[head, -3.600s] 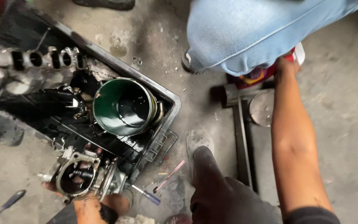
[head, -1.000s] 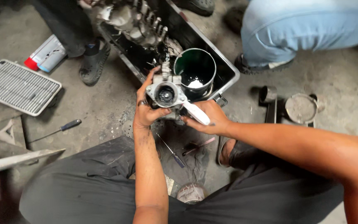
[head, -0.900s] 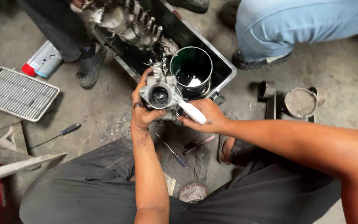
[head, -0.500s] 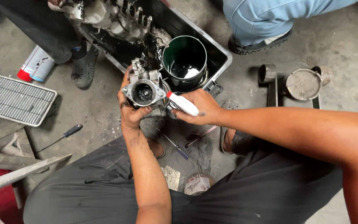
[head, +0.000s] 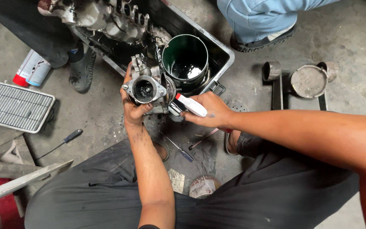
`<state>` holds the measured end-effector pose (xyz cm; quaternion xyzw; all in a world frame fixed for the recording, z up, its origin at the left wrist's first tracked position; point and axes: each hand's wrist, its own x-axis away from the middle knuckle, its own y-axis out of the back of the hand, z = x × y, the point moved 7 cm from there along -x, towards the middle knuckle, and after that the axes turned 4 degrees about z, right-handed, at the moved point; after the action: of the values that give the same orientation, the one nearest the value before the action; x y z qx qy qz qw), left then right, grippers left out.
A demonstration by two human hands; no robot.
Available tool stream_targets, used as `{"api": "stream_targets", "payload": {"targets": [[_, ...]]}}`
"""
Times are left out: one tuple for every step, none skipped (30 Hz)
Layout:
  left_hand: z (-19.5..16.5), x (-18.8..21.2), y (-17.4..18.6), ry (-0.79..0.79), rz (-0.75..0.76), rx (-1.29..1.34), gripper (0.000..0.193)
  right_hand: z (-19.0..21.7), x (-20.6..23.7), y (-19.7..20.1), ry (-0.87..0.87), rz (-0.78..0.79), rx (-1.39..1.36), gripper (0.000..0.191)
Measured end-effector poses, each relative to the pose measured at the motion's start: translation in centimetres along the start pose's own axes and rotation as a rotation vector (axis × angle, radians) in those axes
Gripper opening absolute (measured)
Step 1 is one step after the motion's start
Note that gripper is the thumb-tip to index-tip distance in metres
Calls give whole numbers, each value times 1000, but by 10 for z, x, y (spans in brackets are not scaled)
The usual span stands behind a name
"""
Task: The person sits on the workshop floor holding a carburetor over a parts tray, scrubs it with a brush, sprays it with cleaning solution from a spray bottle, and continues brushing and rinsing the part in a bucket of liquid.
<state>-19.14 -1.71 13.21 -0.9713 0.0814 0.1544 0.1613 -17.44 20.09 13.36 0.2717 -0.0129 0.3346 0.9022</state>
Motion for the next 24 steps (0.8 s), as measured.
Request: {"api": "stream_targets", "payload": {"targets": [[5,-1,3,0,-11,10,129,-2,0,0,-7,11,-8,26],[10,-2,5,0,-22,21,130,-3,0,1,-14,22,-16,26],[15,-2,8,2,-33,31,131,-3,0,2,-6,25,-22,26],[22,-3,11,10,-34,40,130,-3,-1,3,2,28,-31,26],[28,-3,13,19,-34,48,130,-3,-1,4,10,30,-41,27],[35,-3,17,26,-32,56,130,-4,-2,4,4,32,-46,27],[40,-2,20,19,-25,66,131,-4,-3,5,1,33,-49,28],[46,-3,23,11,-19,74,131,-4,-4,6,0,34,-51,29],[51,-2,27,6,-14,84,132,-4,-5,6,8,31,-56,27],[58,-2,31,21,-21,107,130,-3,-6,7,16,29,-63,25],[64,-2,35,34,-27,128,129,-3,-7,8,26,25,-68,23],[70,-2,39,44,-33,148,128,-4,-9,9,14,14,-57,24],[74,-2,43,39,-45,157,127,-5,-10,10,0,4,-48,25],[78,-2,46,31,-56,165,125,-6,-12,10,-11,-7,-38,25],[80,-2,48,19,-65,174,124,-6,-13,12,2,-30,-17,26],[84,-2,50,31,-70,165,124,-6,-15,14,9,-53,4,26],[87,-1,50,48,-77,162,123,-7,-16,16,8,-74,24,27],[89,-1,49,67,-82,163,124,-8,-18,17,-1,-90,29,27],[90,0,49,73,-88,168,124,-9,-20,18,-10,-106,35,26],[91,0,48,79,-96,170,124,-10,-21,20,-16,-121,39,26],[91,0,47,88,-104,172,125,-10,-23,20,-9,-122,46,25],[91,1,45,85,-105,179,125,-9,-24,21,-2,-124,53,25],[90,1,44,79,-108,186,125,-9,-25,21,8,-124,61,24],[89,1,44,70,-112,190,124,-8,-26,22,7,-131,50,23]]}}
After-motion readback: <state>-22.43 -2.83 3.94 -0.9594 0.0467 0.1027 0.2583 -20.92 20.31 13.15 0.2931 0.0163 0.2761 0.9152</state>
